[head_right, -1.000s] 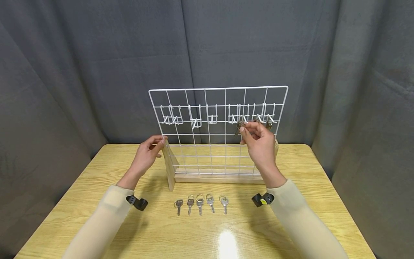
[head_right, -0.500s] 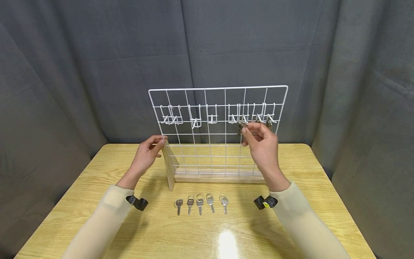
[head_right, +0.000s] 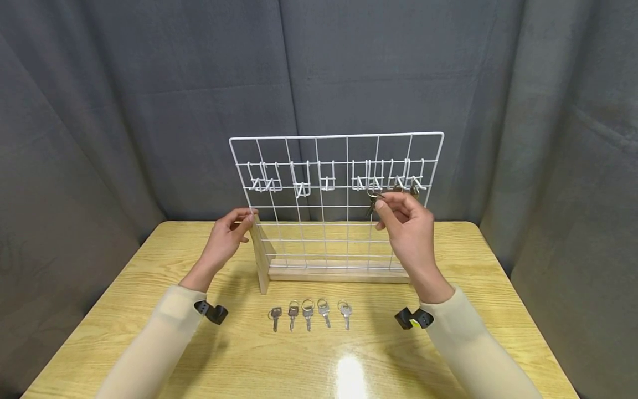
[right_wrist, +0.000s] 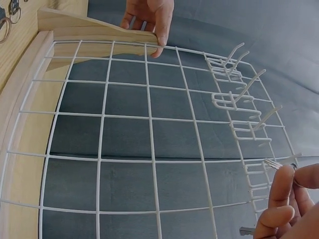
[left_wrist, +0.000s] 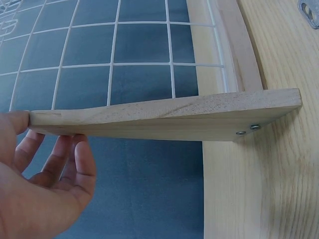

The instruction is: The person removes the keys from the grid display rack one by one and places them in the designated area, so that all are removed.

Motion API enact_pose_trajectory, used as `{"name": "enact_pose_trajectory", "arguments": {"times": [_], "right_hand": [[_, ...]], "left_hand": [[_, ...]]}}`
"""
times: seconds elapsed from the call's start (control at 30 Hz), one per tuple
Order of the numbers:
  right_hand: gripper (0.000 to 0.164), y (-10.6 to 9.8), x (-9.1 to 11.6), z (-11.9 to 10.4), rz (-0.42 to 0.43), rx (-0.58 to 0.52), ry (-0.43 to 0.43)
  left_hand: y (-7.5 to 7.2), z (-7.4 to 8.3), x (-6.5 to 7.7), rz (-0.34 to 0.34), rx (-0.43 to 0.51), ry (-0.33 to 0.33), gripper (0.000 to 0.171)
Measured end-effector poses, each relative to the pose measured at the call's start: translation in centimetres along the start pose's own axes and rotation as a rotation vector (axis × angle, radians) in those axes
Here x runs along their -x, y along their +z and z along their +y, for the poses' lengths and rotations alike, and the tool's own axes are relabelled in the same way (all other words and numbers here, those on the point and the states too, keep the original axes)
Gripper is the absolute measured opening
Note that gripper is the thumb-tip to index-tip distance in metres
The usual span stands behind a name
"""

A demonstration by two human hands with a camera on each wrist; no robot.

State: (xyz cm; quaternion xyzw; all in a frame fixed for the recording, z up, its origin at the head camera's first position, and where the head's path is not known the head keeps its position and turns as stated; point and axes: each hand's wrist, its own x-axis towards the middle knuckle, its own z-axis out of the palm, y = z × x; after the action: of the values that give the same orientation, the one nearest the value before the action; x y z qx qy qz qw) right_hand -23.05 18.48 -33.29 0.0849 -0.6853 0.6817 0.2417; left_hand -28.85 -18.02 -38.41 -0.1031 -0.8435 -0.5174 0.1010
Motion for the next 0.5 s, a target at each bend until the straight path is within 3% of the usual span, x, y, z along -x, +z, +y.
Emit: {"name": "enact_pose_trajectory", "arguments": {"times": [0.3, 0.5], "right_hand": [[0.017, -0.3, 0.7, -0.8, -0.004, 0.025, -0.011], [0.017, -0.4, 0.9, -1.2, -0.008, 0.007, -0.023]], "left_hand": [[0.1, 0.3, 0.0, -0.006, 0.03, -0.01, 0.038], [-0.3, 3.0, 1.2, -0.021, 0.023, -0.022, 0.035]]}}
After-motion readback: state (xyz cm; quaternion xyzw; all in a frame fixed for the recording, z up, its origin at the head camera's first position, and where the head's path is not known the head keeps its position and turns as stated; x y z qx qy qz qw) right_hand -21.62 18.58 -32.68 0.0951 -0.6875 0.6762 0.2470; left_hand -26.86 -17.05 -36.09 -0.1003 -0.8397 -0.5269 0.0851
